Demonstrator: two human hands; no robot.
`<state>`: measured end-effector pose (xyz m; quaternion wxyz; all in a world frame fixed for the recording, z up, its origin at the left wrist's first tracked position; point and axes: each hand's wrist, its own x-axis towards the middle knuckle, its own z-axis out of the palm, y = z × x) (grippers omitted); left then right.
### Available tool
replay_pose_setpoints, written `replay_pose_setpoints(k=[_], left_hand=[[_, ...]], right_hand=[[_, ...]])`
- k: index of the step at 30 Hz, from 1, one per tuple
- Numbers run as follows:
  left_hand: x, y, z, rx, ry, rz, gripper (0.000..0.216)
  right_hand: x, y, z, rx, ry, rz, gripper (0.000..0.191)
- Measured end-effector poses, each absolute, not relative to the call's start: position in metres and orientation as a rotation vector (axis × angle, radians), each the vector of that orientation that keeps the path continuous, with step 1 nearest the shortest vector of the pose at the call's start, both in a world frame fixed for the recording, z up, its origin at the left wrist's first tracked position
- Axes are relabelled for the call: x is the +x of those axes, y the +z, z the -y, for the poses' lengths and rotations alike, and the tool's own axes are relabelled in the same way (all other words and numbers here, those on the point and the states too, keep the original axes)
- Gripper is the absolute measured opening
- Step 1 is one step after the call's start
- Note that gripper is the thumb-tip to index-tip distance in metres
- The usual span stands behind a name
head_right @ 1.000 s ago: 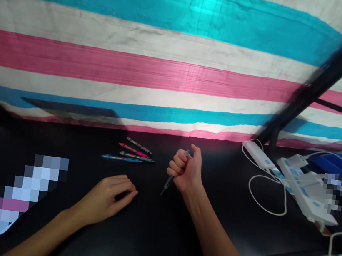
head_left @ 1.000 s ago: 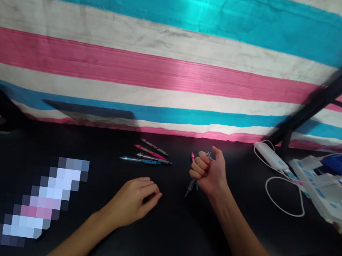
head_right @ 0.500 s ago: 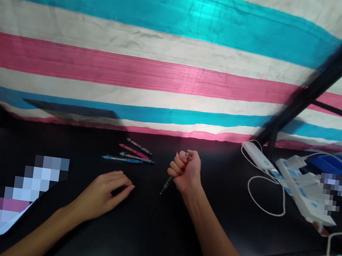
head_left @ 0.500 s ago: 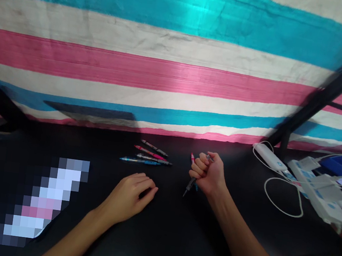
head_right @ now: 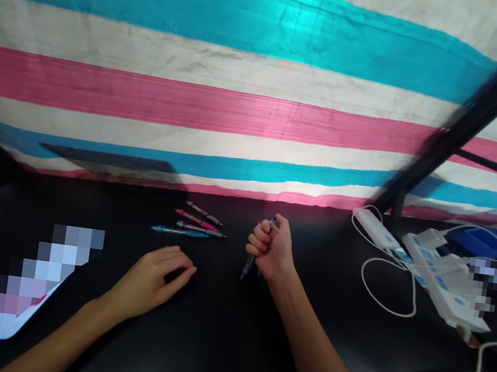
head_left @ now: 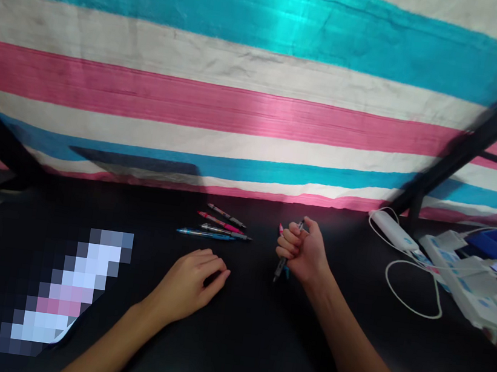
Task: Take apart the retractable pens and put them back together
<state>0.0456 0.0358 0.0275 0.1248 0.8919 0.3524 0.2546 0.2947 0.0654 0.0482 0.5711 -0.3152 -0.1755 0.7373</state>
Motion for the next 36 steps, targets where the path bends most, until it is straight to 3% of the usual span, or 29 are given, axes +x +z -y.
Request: replay_pose_setpoints(k=[5,13,21,28,32,36], left_hand=[[0.044,0.028,-0.038,2.573,0.824,-1.044,0.016],[0.040,0.028,-0.045,2.611,0.798,-1.105,0.014],[0.039,0.026,-0.046,2.637,0.743,-1.142,0.014],[0.035,0.019,-0.051,2.668,0.722,-1.305,0.018],[0.024,0.013,-0.060,2.626,0.669,-1.639,0.036],[0.015,0.010,-0.066,2.585,0.561,-1.777,0.032]], right_hand=[[0.285,0.046,-0.069,-0.878,1.533,0.502,0.023],[0.275,0.014,-0.072,-1.267,0.724,1.272,0.052],[0.280,0.012,-0.073,-1.632,0.234,1.661,0.038],[0.291,0.011,-0.073,-1.930,0.202,1.666,0.057],[0.292,0.011,-0.071,-1.944,0.187,1.714,0.059],[0.290,0.012,-0.068,-1.926,0.150,1.763,0.060]])
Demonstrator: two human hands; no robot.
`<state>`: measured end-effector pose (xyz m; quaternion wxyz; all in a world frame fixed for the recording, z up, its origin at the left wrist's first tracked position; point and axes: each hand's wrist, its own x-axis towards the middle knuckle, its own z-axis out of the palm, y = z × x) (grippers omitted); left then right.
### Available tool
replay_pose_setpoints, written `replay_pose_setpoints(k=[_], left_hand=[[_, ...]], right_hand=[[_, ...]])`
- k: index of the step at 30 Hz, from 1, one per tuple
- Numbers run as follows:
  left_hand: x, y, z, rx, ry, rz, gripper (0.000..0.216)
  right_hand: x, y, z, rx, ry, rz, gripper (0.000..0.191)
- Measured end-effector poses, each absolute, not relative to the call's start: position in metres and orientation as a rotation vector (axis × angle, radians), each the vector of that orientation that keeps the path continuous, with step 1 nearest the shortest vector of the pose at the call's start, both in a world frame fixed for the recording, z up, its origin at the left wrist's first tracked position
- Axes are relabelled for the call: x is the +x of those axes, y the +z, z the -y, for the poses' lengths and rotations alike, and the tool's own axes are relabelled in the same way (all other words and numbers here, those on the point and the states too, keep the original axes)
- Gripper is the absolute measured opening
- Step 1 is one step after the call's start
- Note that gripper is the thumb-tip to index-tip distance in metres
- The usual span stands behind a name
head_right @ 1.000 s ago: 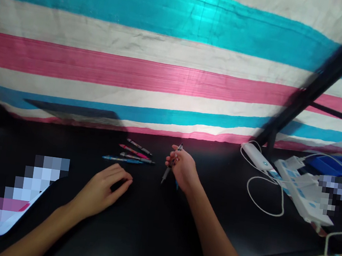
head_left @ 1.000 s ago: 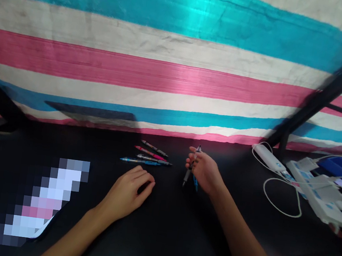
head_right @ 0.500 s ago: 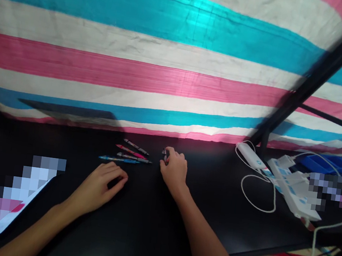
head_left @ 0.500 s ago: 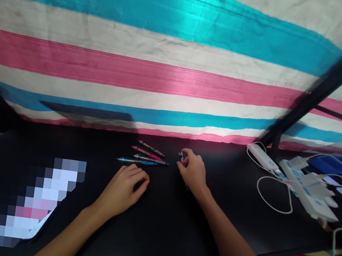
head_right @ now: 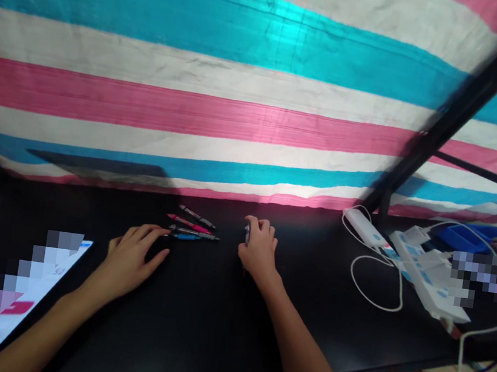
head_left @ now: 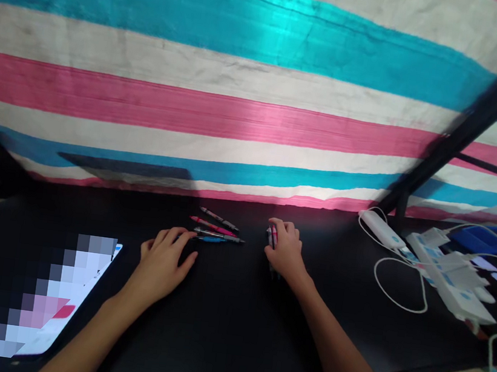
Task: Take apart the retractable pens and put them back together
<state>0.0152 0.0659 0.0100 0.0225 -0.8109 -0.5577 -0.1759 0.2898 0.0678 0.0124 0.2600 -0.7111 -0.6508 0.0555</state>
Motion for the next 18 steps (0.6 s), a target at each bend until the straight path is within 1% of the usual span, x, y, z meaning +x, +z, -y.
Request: replay_pose_setpoints(k=[2,4,7,9,11,13,14,16,18], left_hand=[[0.013,0.009,-0.067,-2.475,-0.514,1.728,0.031],[0.013,0.008,-0.068,-2.459,-0.499,1.719,0.027],[0.012,0.007,-0.069,-2.512,-0.516,1.704,0.017],[0.013,0.008,-0.069,-2.587,-0.562,1.672,0.015],[0.015,0.011,-0.066,-2.706,-0.633,1.595,0.015],[0.019,0.016,-0.063,-2.856,-0.721,1.492,0.016],[0.021,0.018,-0.061,-2.920,-0.776,1.451,0.017],[0.024,0.022,-0.058,-3.001,-0.890,1.449,0.018],[0.026,0.024,-0.056,-3.047,-1.003,1.486,0.019]], right_hand=[[0.285,0.014,-0.065,-1.870,0.134,1.806,0.060],[0.278,0.016,-0.062,-1.766,0.117,1.850,0.055],[0.263,0.021,-0.054,-1.577,0.123,1.897,0.038],[0.255,0.024,-0.049,-1.449,0.158,1.940,0.024],[0.249,0.027,-0.045,-1.329,0.240,1.976,0.018],[0.246,0.029,-0.043,-1.227,0.396,1.983,0.021],[0.245,0.029,-0.042,-1.190,0.518,1.964,0.026],[0.241,0.028,-0.040,-1.123,0.839,1.845,0.040],[0.235,0.027,-0.038,-1.017,1.158,1.633,0.048]])
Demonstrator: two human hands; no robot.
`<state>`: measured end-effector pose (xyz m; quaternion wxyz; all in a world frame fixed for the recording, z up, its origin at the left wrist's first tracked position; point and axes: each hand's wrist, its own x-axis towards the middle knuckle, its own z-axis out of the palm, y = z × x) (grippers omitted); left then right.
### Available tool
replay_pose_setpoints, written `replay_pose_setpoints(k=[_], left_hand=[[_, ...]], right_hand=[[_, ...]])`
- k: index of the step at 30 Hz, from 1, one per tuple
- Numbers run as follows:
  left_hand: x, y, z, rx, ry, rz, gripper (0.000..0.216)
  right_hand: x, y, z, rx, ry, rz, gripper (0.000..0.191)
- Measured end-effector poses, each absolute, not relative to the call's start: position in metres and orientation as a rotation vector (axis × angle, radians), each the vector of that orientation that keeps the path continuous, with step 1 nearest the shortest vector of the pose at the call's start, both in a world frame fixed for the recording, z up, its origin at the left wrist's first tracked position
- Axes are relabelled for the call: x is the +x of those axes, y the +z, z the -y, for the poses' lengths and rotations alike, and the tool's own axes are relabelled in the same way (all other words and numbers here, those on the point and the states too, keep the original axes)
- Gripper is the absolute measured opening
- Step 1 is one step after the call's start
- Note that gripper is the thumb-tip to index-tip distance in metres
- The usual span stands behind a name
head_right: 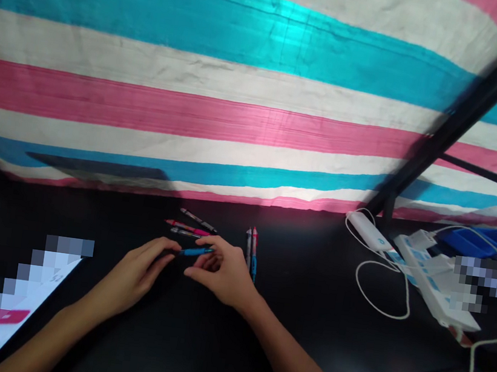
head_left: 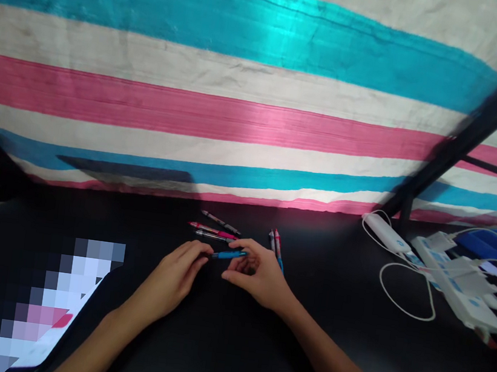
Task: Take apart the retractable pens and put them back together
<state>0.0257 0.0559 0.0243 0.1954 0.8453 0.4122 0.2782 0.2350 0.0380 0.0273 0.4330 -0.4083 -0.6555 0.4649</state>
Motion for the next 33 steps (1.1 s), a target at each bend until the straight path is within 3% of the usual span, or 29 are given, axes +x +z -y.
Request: replay_pose_setpoints(k=[9,12,17,19,23,33], left_hand=[[0.027,0.038,-0.048,2.068,0.902,-1.068,0.012],[0.033,0.041,-0.043,1.806,0.919,-1.029,0.009],[0.038,0.040,-0.041,1.382,1.071,-0.879,0.020],[0.037,0.040,-0.042,1.337,1.090,-0.866,0.023],[0.034,0.039,-0.045,1.387,1.105,-0.969,0.020],[0.021,0.038,-0.053,1.744,1.262,-1.176,0.020]], right_hand=[[0.223,0.041,-0.020,-0.535,1.561,1.457,0.086],[0.227,0.042,-0.020,-0.582,1.462,1.516,0.069],[0.228,0.039,-0.026,-0.985,0.831,1.769,0.034],[0.228,0.039,-0.028,-1.039,0.831,1.856,0.019],[0.232,0.040,-0.032,-1.076,1.041,1.795,0.027],[0.265,0.047,-0.046,-1.080,1.209,1.631,0.035]])
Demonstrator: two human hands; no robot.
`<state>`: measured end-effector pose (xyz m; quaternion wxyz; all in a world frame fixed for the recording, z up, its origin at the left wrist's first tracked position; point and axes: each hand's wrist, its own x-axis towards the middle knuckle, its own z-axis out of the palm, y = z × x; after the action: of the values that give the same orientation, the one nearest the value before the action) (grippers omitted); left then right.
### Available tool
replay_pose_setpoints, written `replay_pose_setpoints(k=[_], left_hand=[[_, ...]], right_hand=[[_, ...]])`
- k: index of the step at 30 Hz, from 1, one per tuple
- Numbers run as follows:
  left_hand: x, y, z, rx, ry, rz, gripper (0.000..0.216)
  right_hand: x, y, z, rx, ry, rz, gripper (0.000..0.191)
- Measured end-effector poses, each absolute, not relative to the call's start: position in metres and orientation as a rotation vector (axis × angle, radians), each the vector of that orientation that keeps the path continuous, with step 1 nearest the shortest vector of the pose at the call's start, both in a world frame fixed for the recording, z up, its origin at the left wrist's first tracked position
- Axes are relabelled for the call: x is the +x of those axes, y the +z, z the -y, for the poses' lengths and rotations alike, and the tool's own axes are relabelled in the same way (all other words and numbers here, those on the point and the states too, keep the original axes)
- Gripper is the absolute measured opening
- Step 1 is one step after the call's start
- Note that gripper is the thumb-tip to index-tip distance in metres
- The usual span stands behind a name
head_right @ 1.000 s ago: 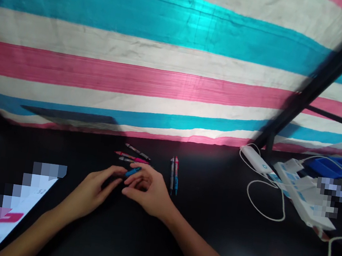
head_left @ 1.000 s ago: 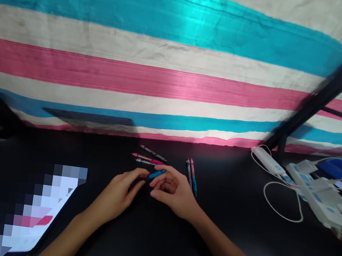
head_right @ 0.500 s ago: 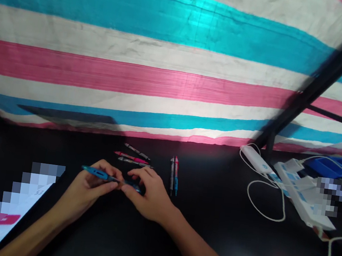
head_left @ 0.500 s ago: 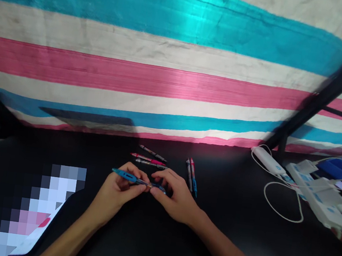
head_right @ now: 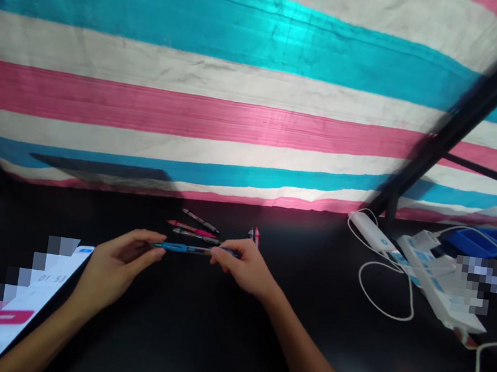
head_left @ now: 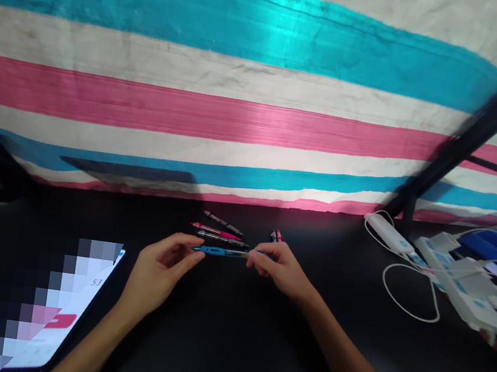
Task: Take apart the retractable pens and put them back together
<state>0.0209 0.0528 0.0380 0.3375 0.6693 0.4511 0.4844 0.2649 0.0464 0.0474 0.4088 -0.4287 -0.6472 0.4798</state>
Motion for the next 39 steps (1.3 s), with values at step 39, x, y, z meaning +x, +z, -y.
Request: replay_pose_setpoints(k=[39], left_hand=[[0.034,0.028,-0.048,2.950,0.845,-1.336,0.021]], right_hand=[[0.266,0.038,-0.052,-1.088,1.960,0.890,0.043]])
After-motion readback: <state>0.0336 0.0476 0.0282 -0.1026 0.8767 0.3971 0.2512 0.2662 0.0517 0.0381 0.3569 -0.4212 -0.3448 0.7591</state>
